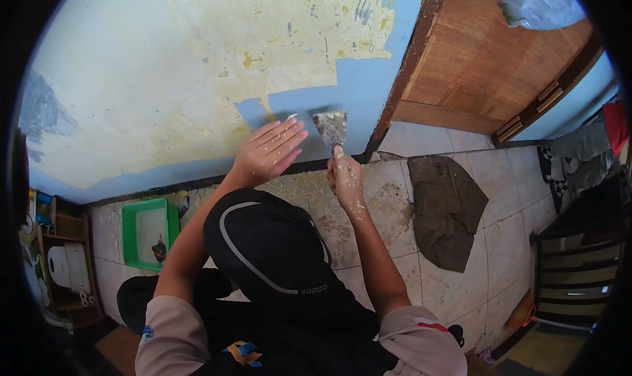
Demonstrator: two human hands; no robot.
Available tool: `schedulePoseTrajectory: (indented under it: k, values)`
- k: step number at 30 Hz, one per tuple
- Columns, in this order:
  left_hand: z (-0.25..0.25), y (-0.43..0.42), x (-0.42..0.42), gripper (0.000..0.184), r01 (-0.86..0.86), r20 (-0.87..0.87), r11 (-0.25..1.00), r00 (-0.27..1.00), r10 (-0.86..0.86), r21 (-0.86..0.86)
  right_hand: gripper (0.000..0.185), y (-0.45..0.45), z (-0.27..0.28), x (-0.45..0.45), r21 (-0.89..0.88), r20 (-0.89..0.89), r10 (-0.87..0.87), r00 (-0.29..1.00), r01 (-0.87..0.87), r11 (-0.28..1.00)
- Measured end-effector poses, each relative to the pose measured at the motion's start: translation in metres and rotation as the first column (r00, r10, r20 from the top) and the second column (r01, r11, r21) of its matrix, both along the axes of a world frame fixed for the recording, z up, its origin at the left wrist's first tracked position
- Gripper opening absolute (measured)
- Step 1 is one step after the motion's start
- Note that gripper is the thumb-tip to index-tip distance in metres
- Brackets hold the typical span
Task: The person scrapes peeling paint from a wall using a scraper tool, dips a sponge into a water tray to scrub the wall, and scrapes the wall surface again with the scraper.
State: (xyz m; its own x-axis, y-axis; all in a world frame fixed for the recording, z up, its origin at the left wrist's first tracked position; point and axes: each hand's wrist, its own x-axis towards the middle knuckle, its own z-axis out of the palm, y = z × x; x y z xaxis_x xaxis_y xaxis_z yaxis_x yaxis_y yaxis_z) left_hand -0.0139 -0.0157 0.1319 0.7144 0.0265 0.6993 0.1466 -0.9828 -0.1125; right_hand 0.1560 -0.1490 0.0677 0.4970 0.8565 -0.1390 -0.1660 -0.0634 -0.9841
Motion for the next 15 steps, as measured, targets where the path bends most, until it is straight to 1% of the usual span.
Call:
schedulePoseTrajectory:
  k: [1, 3, 4, 5, 6, 7, 8, 9, 10, 12, 13, 14, 15]
  values:
    - [-0.016, 0.001, -0.01, 0.041, -0.014, -0.003, 1.0, 1.0, 0.014, -0.006, 0.058, -0.009, -0.019, 0.003, -0.006, -0.003, 0.014, 1.0, -0.014, 1.0]
    - [-0.044, 0.002, -0.027, 0.035, -0.08, -0.081, 0.986, 0.994, 0.069, -0.145, 0.053, -0.021, -0.051, 0.005, -0.019, 0.056, -0.017, 0.998, 0.018, 1.0]
    - [-0.053, -0.001, -0.033, 0.035, -0.091, -0.087, 0.985, 0.993, 0.079, -0.145, 0.053, -0.022, -0.06, 0.004, -0.019, 0.05, -0.007, 0.999, 0.007, 1.0]
    - [-0.061, -0.003, -0.039, 0.031, -0.216, -0.255, 0.91, 0.958, 0.129, -0.354, 0.049, -0.022, -0.067, 0.002, 0.018, 0.047, -0.004, 0.999, 0.003, 1.0]
    - [-0.06, -0.004, -0.042, 0.028, -0.357, -0.418, 0.778, 0.898, 0.134, -0.517, 0.044, -0.018, -0.061, -0.001, 0.059, 0.044, -0.004, 0.999, 0.002, 0.998]
    - [-0.06, -0.002, -0.041, 0.028, -0.362, -0.42, 0.777, 0.897, 0.14, -0.514, 0.044, -0.016, -0.055, -0.003, 0.061, 0.042, 0.0, 0.999, -0.003, 0.998]
    - [-0.06, 0.001, -0.039, 0.027, -0.345, -0.444, 0.669, 0.896, 0.024, -0.659, 0.04, -0.012, -0.048, -0.004, 0.094, 0.01, 0.007, 1.0, -0.008, 0.996]
    - [-0.059, 0.003, -0.036, 0.027, -0.331, -0.444, 0.532, 0.891, -0.094, -0.779, 0.036, -0.008, -0.035, -0.006, 0.125, -0.021, 0.014, 1.0, -0.011, 0.992]
    - [-0.061, 0.006, -0.032, 0.027, -0.334, -0.443, 0.529, 0.892, -0.09, -0.78, 0.036, -0.005, -0.024, -0.008, 0.123, -0.02, 0.019, 1.0, -0.017, 0.992]
    - [-0.063, 0.01, -0.018, 0.031, -0.21, -0.278, 0.273, 0.93, -0.242, -0.939, 0.032, 0.005, -0.007, -0.01, 0.22, -0.017, -0.03, 0.999, 0.033, 0.975]
    - [-0.061, 0.011, -0.012, 0.031, -0.209, -0.277, 0.274, 0.93, -0.24, -0.939, 0.032, 0.014, -0.005, -0.01, 0.221, -0.015, -0.028, 1.0, 0.03, 0.975]
    - [-0.061, 0.012, -0.005, 0.035, -0.113, -0.147, 0.133, 0.949, -0.278, -0.985, 0.031, 0.022, -0.004, -0.008, 0.275, 0.135, -0.094, 0.986, 0.053, 0.96]
    - [-0.059, 0.01, 0.001, 0.039, -0.016, -0.01, -0.018, 0.955, -0.297, -1.0, 0.031, 0.028, -0.004, -0.008, 0.327, 0.279, -0.163, 0.946, 0.066, 0.943]
